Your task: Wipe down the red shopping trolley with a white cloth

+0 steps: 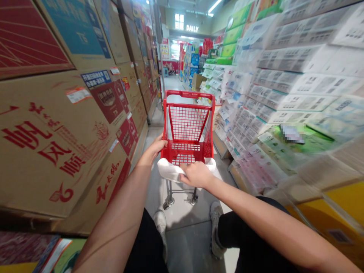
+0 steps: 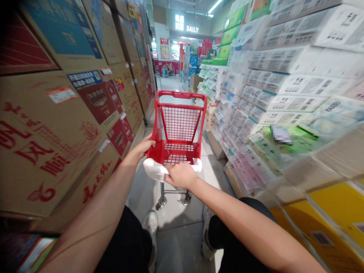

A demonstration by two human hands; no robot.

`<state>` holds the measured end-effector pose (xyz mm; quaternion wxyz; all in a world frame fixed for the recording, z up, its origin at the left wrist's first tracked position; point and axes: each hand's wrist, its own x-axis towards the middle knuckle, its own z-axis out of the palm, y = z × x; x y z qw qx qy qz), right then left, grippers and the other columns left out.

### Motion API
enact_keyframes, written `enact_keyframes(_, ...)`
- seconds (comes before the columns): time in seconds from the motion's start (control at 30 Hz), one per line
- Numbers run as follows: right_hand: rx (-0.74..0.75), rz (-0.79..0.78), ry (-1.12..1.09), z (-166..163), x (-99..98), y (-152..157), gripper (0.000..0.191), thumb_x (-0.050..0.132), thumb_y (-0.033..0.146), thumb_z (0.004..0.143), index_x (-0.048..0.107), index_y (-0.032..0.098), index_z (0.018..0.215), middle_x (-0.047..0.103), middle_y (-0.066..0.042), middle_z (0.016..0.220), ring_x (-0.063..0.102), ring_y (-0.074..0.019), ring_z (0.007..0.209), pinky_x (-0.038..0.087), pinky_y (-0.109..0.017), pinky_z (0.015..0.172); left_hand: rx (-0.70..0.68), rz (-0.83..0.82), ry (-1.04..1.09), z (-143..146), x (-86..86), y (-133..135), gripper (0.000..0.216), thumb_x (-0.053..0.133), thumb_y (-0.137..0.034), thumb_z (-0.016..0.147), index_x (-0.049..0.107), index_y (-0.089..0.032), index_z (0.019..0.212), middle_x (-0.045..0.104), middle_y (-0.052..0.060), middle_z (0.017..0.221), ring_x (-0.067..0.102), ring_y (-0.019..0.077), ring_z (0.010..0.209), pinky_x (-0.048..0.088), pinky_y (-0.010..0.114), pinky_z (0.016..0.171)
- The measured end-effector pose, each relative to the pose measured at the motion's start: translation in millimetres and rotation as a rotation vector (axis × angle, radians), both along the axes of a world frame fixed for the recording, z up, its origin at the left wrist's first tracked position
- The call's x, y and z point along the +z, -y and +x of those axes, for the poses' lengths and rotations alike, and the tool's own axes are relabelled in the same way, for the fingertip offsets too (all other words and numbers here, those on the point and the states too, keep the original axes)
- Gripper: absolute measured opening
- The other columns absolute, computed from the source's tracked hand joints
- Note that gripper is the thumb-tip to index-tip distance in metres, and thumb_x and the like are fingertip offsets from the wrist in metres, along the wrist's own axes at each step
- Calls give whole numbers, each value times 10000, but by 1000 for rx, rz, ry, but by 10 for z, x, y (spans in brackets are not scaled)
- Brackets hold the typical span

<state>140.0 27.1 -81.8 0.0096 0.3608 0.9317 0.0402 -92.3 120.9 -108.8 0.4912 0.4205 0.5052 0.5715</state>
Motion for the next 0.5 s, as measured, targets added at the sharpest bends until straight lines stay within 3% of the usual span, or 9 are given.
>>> enact_keyframes(0.27, 213, 34, 137, 473, 90, -130, 570, 308, 541, 1017, 679, 109, 1047, 734, -160, 817, 659, -248, 755, 391, -363, 784, -150, -44, 20, -212, 6, -96, 846, 606, -74, 518, 646, -213, 1352, 766, 80, 1105, 726, 237, 824, 604, 322, 714)
enact_keyframes(0.5, 395, 149, 75, 881, 261, -509, 787, 273, 795, 922, 686, 130, 994, 703, -134, 966, 587, -266, 1035, 265, -429, 1066, -197, 22, 1, -192, 5, -141, 779, 703, -129, 596, 631, -208, 1367, 747, 103, 1180, 741, 239, 881, 607, 352, 789)
